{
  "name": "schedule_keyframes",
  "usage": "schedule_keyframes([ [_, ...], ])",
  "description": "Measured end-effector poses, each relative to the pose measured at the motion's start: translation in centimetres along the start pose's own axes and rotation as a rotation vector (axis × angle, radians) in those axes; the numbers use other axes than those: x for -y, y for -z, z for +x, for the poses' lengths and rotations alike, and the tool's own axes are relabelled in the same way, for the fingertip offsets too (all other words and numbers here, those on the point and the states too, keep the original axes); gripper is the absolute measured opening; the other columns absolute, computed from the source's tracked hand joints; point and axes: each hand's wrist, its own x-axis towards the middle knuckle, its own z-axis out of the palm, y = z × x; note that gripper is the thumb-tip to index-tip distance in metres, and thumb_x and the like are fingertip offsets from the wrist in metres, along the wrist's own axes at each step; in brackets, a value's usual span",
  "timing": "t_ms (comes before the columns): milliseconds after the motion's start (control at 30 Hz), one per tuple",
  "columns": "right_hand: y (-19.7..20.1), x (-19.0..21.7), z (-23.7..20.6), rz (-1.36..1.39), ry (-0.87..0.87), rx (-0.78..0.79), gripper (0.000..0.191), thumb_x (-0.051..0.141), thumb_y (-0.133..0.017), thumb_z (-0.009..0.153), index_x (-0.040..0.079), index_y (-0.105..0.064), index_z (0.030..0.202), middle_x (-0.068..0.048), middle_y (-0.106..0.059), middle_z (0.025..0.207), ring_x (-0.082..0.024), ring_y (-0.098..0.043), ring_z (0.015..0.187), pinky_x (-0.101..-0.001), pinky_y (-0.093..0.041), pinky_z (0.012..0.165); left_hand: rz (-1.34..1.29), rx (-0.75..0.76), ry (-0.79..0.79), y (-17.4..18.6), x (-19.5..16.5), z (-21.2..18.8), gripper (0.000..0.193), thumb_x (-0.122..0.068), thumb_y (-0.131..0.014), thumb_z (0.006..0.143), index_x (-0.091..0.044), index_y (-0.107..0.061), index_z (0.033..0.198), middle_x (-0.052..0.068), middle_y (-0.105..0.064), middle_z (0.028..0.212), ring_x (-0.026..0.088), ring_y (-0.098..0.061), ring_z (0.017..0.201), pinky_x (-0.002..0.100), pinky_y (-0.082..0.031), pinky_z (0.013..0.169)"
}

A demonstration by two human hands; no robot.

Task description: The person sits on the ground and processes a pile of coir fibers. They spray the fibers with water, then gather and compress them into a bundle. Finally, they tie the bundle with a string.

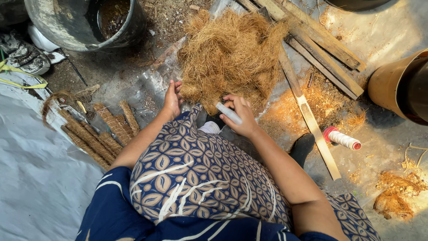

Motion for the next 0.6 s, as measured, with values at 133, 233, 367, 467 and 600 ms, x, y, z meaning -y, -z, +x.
schedule_keyframes([
  [133,0.6,-0.8,0.4,-0.084,-0.018,-0.14,0.046,0.027,-0.078,0.084,0.011,-0.054,0.119,-0.014,-0.063,0.107,-0.031,-0.058,0.099,-0.0424,-0.044,0.091,0.026,0.012,0.004,0.1,-0.7,-0.4,0.069,-0.061,-0.028,0.103,-0.012,-0.056,0.143,0.007,-0.055,0.146,0.022,-0.049,0.107,0.043,-0.042,0.102],
  [233,1.5,-2.0,0.2,0.695,-0.272,-0.248,0.042,0.027,-0.069,0.097,0.007,-0.041,0.121,-0.01,-0.06,0.111,-0.02,-0.069,0.099,-0.0338,-0.057,0.086,0.022,0.035,0.006,0.3,-0.8,-0.5,0.071,-0.062,-0.027,0.103,-0.013,-0.052,0.148,0.009,-0.047,0.153,0.022,-0.047,0.121,0.045,-0.036,0.108],
  [367,4.1,-4.3,0.7,0.65,-0.191,-0.451,0.039,0.022,-0.069,0.103,0.007,-0.038,0.122,-0.013,-0.061,0.111,-0.018,-0.069,0.095,-0.0289,-0.059,0.083,0.02,0.046,0.0,0.8,-0.6,-0.2,0.072,-0.062,-0.026,0.104,-0.013,-0.049,0.151,0.008,-0.042,0.158,0.024,-0.043,0.129,0.046,-0.033,0.111],
  [467,6.0,-5.5,0.9,0.578,-0.189,-0.416,0.041,0.021,-0.068,0.104,0.007,-0.037,0.127,-0.012,-0.061,0.114,-0.018,-0.069,0.103,-0.0298,-0.058,0.089,0.027,0.021,0.008,1.1,-0.4,0.3,0.067,-0.06,-0.028,0.103,-0.014,-0.054,0.144,0.004,-0.055,0.147,0.019,-0.052,0.113,0.041,-0.042,0.102],
  [600,7.0,-6.6,-0.7,0.25,-0.323,-0.351,0.037,0.023,-0.07,0.1,0.007,-0.044,0.121,-0.006,-0.066,0.103,-0.015,-0.068,0.095,-0.0282,-0.055,0.08,-0.029,0.004,-0.035,1.1,-0.4,0.4,0.059,-0.056,-0.034,0.107,-0.011,-0.06,0.135,0.001,-0.065,0.125,0.012,-0.047,0.085,0.033,-0.046,0.084],
])
